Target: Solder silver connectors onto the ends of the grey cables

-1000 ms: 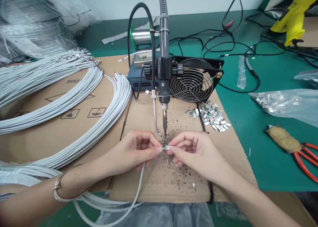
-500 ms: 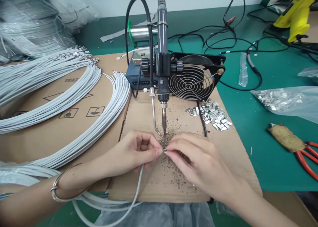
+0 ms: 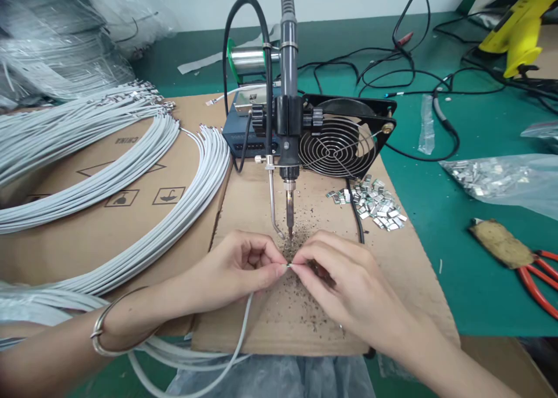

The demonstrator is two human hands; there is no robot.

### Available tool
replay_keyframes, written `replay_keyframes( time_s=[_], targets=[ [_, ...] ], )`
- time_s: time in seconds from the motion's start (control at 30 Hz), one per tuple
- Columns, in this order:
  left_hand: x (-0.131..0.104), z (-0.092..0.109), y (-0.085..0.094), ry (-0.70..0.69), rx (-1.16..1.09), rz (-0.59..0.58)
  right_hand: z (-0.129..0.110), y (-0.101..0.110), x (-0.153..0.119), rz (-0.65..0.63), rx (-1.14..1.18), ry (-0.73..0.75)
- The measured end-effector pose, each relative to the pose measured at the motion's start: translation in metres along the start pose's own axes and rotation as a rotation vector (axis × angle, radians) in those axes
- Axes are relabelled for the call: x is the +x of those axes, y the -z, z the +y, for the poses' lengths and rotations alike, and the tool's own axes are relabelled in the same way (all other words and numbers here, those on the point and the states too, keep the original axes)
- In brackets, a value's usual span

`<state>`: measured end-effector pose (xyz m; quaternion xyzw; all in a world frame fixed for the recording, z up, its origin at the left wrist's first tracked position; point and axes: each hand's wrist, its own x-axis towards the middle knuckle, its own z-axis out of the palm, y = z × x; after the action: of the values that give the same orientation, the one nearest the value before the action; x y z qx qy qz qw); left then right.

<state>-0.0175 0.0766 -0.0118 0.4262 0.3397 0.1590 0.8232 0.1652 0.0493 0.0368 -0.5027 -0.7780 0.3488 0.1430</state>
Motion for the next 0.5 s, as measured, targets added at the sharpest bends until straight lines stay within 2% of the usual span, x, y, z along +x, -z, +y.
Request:
replay_keyframes(
  time_s=[0.13,0.33,0.4,0.5],
  targets=[
    [0.0006,0.001,0.0002,0.004,-0.016,0.004,0.001,-0.0022,-0.0011,0.029,-0.037,0.061],
    [-0.0002,0.0013,0.0003,-0.013,0.007,0.012,0.0018,-0.0027,-0.0005,0.047,-0.041,0.069],
    [-0.001,0.0015,0.0,-0.012,0.002,0.01,0.002,-0.003,-0.0014,0.038,-0.013,0.026],
    [-0.0011,0.0017,0.0002,-0.017,-0.002,0.024,0.002,-0.003,-0.0013,-0.009,0.083,-0.173]
  ],
)
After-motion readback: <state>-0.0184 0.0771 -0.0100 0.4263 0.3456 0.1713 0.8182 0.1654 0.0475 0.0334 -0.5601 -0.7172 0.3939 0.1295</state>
